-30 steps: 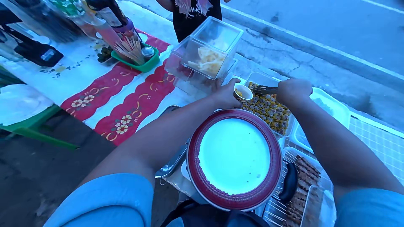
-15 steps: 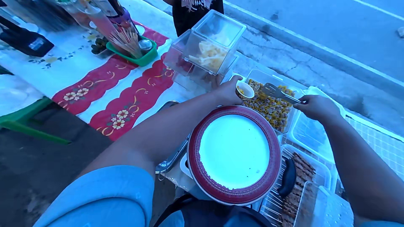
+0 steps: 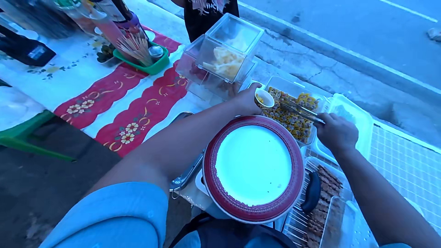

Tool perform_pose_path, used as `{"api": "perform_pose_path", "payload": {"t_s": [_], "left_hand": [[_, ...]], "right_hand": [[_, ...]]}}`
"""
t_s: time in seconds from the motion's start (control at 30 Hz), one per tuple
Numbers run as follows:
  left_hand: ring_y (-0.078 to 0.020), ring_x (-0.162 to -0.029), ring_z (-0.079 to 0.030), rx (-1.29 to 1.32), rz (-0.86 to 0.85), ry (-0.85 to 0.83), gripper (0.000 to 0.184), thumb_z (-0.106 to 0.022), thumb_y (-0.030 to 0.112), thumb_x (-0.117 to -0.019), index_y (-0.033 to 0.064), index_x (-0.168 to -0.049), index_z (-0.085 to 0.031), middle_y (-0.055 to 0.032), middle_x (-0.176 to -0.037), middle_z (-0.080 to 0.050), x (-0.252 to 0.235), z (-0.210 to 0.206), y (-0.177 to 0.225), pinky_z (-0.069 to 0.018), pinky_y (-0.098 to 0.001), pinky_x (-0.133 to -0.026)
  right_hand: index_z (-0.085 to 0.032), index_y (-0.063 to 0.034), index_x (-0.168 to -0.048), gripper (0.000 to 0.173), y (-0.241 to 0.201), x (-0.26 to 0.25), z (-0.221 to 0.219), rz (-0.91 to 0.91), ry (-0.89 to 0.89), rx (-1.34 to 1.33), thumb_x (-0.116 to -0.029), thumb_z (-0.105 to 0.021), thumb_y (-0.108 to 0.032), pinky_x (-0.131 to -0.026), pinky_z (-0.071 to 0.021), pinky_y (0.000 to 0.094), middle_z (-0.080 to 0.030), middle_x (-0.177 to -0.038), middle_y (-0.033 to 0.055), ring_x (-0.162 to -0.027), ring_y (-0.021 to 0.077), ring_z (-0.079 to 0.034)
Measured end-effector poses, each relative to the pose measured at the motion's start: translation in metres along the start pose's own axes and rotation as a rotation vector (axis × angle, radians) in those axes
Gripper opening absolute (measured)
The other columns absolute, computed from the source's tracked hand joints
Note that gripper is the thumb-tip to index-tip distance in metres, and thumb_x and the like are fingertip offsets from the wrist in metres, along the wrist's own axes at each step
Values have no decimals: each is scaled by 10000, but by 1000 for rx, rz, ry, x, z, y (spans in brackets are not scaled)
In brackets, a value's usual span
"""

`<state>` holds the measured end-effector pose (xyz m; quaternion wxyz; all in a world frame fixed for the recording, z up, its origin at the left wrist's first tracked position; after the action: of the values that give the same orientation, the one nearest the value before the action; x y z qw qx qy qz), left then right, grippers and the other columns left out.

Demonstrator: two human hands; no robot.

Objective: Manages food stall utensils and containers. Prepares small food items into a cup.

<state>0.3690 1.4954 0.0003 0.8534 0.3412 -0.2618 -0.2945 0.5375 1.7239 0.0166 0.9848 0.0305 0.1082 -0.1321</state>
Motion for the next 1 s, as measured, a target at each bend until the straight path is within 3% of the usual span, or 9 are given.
{"api": "perform_pose_path", "payload": {"t_s": [0.07, 0.23, 0.33, 0.4, 0.6, 0.9, 1.0], "left_hand": [[-352, -1212, -627, 1, -8, -4, 1007, -904, 160, -760, 119, -1553, -284, -226, -1347, -597, 0, -1, 0, -509, -549, -1017], [-358, -1216, -623, -13, -7, 0, 1009, -914, 173, -754, 118, -1548, -294, -226, -1340, -599, 0, -1, 1, -501, -553, -1026], [-356, -1216, -621, -5, -30, 3, 1000, -907, 152, -754, 113, -1544, -296, -228, -1341, -595, 2, -1, 4, -502, -554, -1022], [-351, -1216, -623, -14, -65, 9, 999, -904, 137, -753, 113, -1547, -298, -222, -1343, -597, 2, 0, 8, -504, -556, -1022], [-348, -1216, -631, -39, -164, 36, 970, -876, 76, -768, 89, -1549, -302, -213, -1344, -608, 2, 1, 20, -509, -551, -1027], [-371, -1207, -630, -62, -95, 13, 957, -869, 119, -790, 101, -1553, -292, -223, -1325, -617, 1, -1, 19, -498, -575, -1018], [-362, -1216, -627, -28, -96, 6, 972, -880, 114, -785, 101, -1556, -289, -221, -1342, -607, -1, -2, 19, -500, -563, -1027]], "right_hand": [[-710, -73, -1157, 229, -2, 8, -4, -25, -66, -35, -955, -718, -181, -670, -527, 639, -722, -1034, 201, -907, 453, -701], [-675, -112, -1282, 350, 28, 14, -37, -350, -472, -320, -1035, -622, -355, -825, -484, 697, -715, -1070, 209, -971, 432, -677], [-662, -75, -1271, 340, 48, 15, -41, -457, -449, -565, -1047, -612, -325, -759, -530, 580, -704, -1009, 188, -800, 336, -669], [-659, -69, -1265, 311, 47, 13, -25, -455, -387, -641, -1045, -621, -285, -749, -540, 551, -698, -1014, 178, -795, 311, -667], [-676, -78, -1256, 301, 24, 3, 27, -299, -253, -591, -1025, -655, -270, -761, -530, 622, -704, -1016, 178, -837, 342, -680], [-676, -71, -1243, 292, 18, -1, 25, -302, -264, -634, -1017, -668, -255, -738, -537, 579, -698, -987, 165, -793, 310, -671], [-676, -93, -1261, 292, 5, -2, 37, -224, -263, -586, -1015, -671, -251, -752, -540, 587, -709, -1003, 151, -819, 304, -684]]}}
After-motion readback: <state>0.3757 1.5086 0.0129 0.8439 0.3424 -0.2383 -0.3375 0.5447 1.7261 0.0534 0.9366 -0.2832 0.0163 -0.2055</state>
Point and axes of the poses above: each hand's wrist, its own x-axis away from the middle knuckle, its own z-axis out of the back of the hand, y = z × x, the point moved 9 cm from there along -x, towards the middle knuckle
